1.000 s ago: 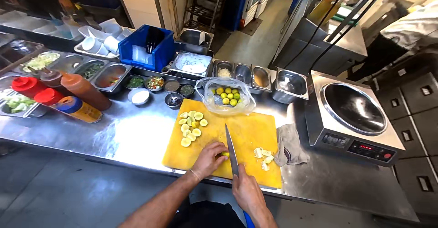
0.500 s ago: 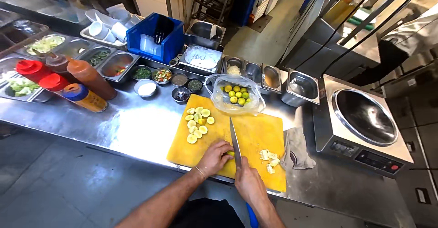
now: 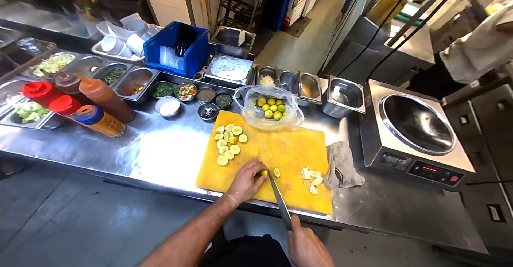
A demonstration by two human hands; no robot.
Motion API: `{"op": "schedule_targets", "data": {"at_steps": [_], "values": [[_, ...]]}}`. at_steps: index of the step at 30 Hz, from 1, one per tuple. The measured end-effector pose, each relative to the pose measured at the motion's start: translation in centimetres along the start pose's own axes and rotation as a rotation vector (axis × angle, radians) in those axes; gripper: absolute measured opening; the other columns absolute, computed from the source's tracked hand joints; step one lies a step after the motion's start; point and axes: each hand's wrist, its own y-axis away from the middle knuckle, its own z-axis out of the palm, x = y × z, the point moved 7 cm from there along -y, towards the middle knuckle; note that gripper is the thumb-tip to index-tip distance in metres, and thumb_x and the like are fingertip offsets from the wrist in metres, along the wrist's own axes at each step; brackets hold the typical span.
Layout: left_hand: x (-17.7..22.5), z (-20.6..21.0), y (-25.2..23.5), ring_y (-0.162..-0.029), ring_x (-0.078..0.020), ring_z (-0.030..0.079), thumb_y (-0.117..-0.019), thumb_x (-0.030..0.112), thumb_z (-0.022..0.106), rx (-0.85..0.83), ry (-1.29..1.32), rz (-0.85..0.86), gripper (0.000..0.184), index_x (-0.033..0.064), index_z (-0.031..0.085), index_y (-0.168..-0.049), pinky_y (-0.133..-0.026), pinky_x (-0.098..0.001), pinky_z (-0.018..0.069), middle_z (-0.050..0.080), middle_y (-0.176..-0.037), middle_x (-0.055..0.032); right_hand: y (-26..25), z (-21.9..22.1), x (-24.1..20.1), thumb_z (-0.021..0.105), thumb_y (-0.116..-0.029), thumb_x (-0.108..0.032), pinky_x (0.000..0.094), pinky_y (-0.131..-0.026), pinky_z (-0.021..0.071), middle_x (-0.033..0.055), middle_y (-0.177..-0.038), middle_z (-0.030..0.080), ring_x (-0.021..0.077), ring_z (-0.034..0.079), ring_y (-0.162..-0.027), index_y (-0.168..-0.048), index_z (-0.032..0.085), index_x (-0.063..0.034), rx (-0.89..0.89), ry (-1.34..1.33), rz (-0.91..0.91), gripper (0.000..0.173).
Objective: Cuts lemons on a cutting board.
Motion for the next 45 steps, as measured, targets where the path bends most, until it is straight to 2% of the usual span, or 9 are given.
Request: {"op": "schedule_targets", "data": {"at_steps": [3,5,8,14,26,34,38,41,45], "values": [[-0.1,-0.1,0.2,-0.124,-0.0181,0.063,-0.0944,0.013,0.061,0.003,-0.007,-0.026,0.028,0.0062,0.073,-0.119,-0.109,-0.0376,0.0495,0.070,-0.127,-0.0078,-0.4,0.3,0.8,0.047,-0.1059,-0.027,0.0537,-0.080,0.0570,0.0176,-0.097,0.071,0.0361,0.072,-0.093,-0.143,0.045,-0.0122,-0.009,-0.093,-0.044,0.040],[-0.1,0.1,0.2,-0.127,-0.0180,0.061,-0.0938,0.018,0.065,0.007,-0.014,-0.046,0.027,0.0073,0.073,-0.118,-0.109,-0.0364,0.0500,0.067,-0.131,-0.0083,-0.9,0.0,0.5,0.046,-0.1065,-0.027,0.0528,-0.080,0.0572,0.0169,-0.097,0.070,0.0350,0.072,-0.092,-0.144,0.045,-0.0134,0.013,-0.106,-0.055,0.040],[-0.3,0.1,0.0,-0.116,-0.0184,0.064,-0.0948,0.020,0.070,0.054,-0.046,-0.048,0.022,0.0077,0.075,-0.112,-0.101,-0.0346,0.0548,0.065,-0.125,-0.0099,-1.3,-0.4,-0.1,0.044,-0.1070,-0.028,0.0522,-0.079,0.0574,0.0162,-0.096,0.071,0.0348,0.072,-0.092,-0.143,0.046,-0.0133,0.093,-0.122,-0.068,0.039],[-0.4,-0.1,0.1,-0.107,-0.0173,0.069,-0.0947,0.013,0.069,0.092,0.008,-0.040,0.019,0.0044,0.073,-0.111,-0.097,-0.0349,0.0571,0.071,-0.113,-0.0100,-1.6,-1.7,-1.8,0.042,-0.1076,-0.028,0.0503,-0.078,0.0573,0.0145,-0.094,0.070,0.0331,0.072,-0.091,-0.138,0.048,-0.0137,0.175,-0.103,-0.105,0.035],[-0.3,-0.2,0.0,-0.111,-0.0183,0.068,-0.0924,0.011,0.070,0.067,0.011,-0.058,0.016,0.0053,0.075,-0.107,-0.098,-0.0357,0.0563,0.071,-0.112,-0.0093,-3.8,-2.8,-5.1,0.039,-0.1082,-0.027,0.0493,-0.078,0.0581,0.0136,-0.095,0.071,0.0322,0.073,-0.091,-0.144,0.045,-0.0128,0.222,-0.066,-0.101,0.039],[-0.1,-0.3,-0.1,-0.106,-0.0185,0.069,-0.0923,0.010,0.073,0.048,0.005,-0.040,0.016,0.0044,0.074,-0.107,-0.097,-0.0363,0.0566,0.071,-0.111,-0.0095,-7.4,-6.7,-9.2,0.044,-0.1070,-0.025,0.0492,-0.078,0.0580,0.0125,-0.095,0.070,0.0316,0.073,-0.093,-0.135,0.049,-0.0142,0.308,-0.004,-0.106,0.030],[-0.2,-0.3,0.0,-0.104,-0.0181,0.069,-0.0937,0.012,0.071,0.060,-0.010,-0.041,0.014,0.0060,0.075,-0.106,-0.095,-0.0365,0.0574,0.072,-0.108,-0.0089,-4.9,-3.4,-6.4,0.045,-0.1037,-0.020,0.0525,-0.081,0.0584,0.0161,-0.107,0.070,0.0343,0.072,-0.099,-0.142,0.045,-0.0111,0.105,0.017,-0.067,0.039],[0.0,-0.3,-0.1,-0.103,-0.0184,0.069,-0.0950,0.013,0.070,0.039,-0.028,-0.079,0.015,0.0059,0.075,-0.108,-0.094,-0.0364,0.0574,0.071,-0.109,-0.0090,-2.1,-0.5,-2.8,0.045,-0.1052,-0.024,0.0539,-0.082,0.0578,0.0177,-0.103,0.070,0.0364,0.072,-0.097,-0.146,0.041,-0.0111,0.015,-0.022,-0.052,0.042],[1.3,-0.3,-1.5,-0.101,-0.0203,0.067,-0.0939,0.017,0.070,-0.150,-0.123,-0.345,0.020,0.0070,0.073,-0.111,-0.094,-0.0394,0.0558,0.069,-0.110,-0.0091,-1.7,0.3,0.7,0.047,-0.1066,-0.027,0.0511,-0.079,0.0578,0.0166,-0.098,0.070,0.0330,0.072,-0.088,-0.146,0.043,-0.0118,-0.016,-0.200,-0.087,0.042]]}}
